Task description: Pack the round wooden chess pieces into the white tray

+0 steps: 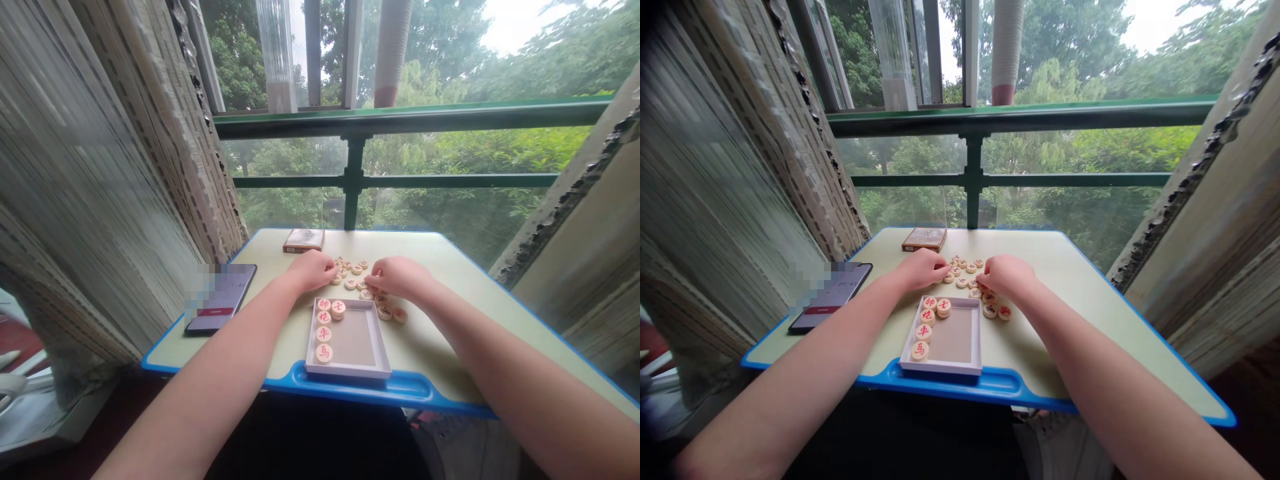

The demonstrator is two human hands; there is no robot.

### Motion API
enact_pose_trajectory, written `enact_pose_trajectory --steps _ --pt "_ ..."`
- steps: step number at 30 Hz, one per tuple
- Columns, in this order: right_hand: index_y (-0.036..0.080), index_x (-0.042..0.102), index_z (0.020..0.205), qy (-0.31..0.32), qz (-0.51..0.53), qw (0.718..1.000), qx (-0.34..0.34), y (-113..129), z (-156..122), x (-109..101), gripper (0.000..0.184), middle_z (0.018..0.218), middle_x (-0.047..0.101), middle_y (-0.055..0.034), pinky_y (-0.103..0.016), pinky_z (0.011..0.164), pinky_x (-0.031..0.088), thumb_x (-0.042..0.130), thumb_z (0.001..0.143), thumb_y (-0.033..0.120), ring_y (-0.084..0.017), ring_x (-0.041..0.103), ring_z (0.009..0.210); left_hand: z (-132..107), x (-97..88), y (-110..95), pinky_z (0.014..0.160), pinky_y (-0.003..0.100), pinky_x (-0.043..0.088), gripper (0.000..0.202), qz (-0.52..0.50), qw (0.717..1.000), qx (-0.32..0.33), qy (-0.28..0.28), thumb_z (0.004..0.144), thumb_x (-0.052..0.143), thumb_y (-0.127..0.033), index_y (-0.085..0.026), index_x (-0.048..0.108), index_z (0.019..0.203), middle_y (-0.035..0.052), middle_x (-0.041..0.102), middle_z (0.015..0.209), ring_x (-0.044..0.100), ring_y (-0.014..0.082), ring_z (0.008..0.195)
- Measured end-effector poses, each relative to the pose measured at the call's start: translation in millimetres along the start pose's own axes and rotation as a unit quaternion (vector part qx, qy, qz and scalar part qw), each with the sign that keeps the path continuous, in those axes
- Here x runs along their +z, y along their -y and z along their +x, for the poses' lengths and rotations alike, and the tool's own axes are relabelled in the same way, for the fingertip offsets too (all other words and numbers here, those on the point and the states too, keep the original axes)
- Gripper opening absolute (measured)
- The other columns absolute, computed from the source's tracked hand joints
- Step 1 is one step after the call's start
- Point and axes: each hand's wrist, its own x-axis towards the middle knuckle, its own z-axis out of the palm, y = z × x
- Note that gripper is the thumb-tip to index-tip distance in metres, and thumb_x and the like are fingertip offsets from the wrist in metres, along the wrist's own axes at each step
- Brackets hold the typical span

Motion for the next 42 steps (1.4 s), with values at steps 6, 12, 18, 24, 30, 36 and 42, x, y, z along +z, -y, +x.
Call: enact_pose_trajectory --steps 6,12,18,24,30,36,42 --pt "0.022 0.064 0.078 -0.032 0.028 0.999 0.003 -1.1 2.9 4.2 0.019 0.086 0.067 -0.0064 -0.027 0.053 0.038 0.053 0.069 0.035 -0.020 0.058 0.073 0.4 2.0 2.4 0.049 0.026 0.023 0.037 -0.001 1.000 0.004 -0.004 0.078 0.042 -0.040 -0.015 0.062 0.059 0.0046 0.059 0.058 0.042 0.0111 0.051" --pt "0.022 0.062 0.089 -0.080 0.155 0.983 -0.059 3.1 -2.9 0.6 0.020 0.083 0.065 -0.0029 -0.023 0.055 0.038 0.053 0.073 0.031 -0.014 0.056 0.066 0.3 2.4 4.2 0.049 0.026 0.022 0.036 -0.006 1.000 0.012 -0.015 0.077 0.043 -0.040 -0.015 0.061 0.058 0.0040 0.057 0.056 0.040 0.0108 0.051" --pt "0.021 0.065 0.085 -0.007 0.215 0.952 -0.215 15.2 -19.9 -6.9 0.018 0.074 0.063 -0.0001 -0.022 0.056 0.037 0.052 0.076 0.029 -0.011 0.053 0.061 1.3 3.1 1.4 0.050 0.024 0.025 0.035 -0.070 0.997 0.017 -0.026 0.078 0.043 -0.037 -0.014 0.064 0.064 0.0022 0.056 0.055 0.042 0.0104 0.051" --pt "0.020 0.066 0.085 0.025 0.174 0.953 -0.248 14.6 -20.7 -5.0 0.020 0.075 0.063 -0.0012 -0.022 0.057 0.035 0.056 0.071 0.031 -0.012 0.052 0.063 1.9 4.5 0.2 0.053 0.022 0.033 0.031 -0.154 0.988 -0.009 -0.015 0.076 0.046 -0.033 -0.018 0.066 0.094 0.0000 0.059 0.063 0.049 0.0111 0.056" --pt "0.020 0.063 0.089 0.068 0.165 0.949 -0.258 11.6 -22.1 -9.1 0.023 0.075 0.063 0.0000 -0.022 0.055 0.035 0.057 0.069 0.027 -0.011 0.052 0.063 -3.0 -1.0 -6.6 0.052 0.022 0.035 0.030 -0.170 0.985 -0.001 0.035 0.069 0.054 -0.037 -0.015 0.069 0.084 0.0015 0.062 0.067 0.051 0.0114 0.059" --pt "0.020 0.061 0.088 0.097 0.141 0.945 -0.279 14.3 -35.2 -23.1 0.022 0.075 0.061 0.0006 -0.021 0.054 0.036 0.058 0.069 0.028 -0.010 0.051 0.062 -4.3 -14.1 -8.4 0.052 0.020 0.039 0.023 -0.318 0.928 0.007 0.193 0.064 0.054 -0.021 -0.014 0.069 0.080 0.0020 0.063 0.068 0.054 0.0111 0.061" --pt "0.020 0.059 0.080 0.143 0.090 0.939 -0.299 22.5 -41.5 -16.0 0.021 0.073 0.058 0.0018 -0.021 0.050 0.033 0.065 0.064 0.032 -0.011 0.050 0.060 -3.4 -14.6 -0.6 0.053 0.020 0.039 0.020 -0.341 0.903 0.029 0.261 0.063 0.062 -0.024 -0.014 0.070 0.079 0.0011 0.064 0.066 0.052 0.0095 0.059"
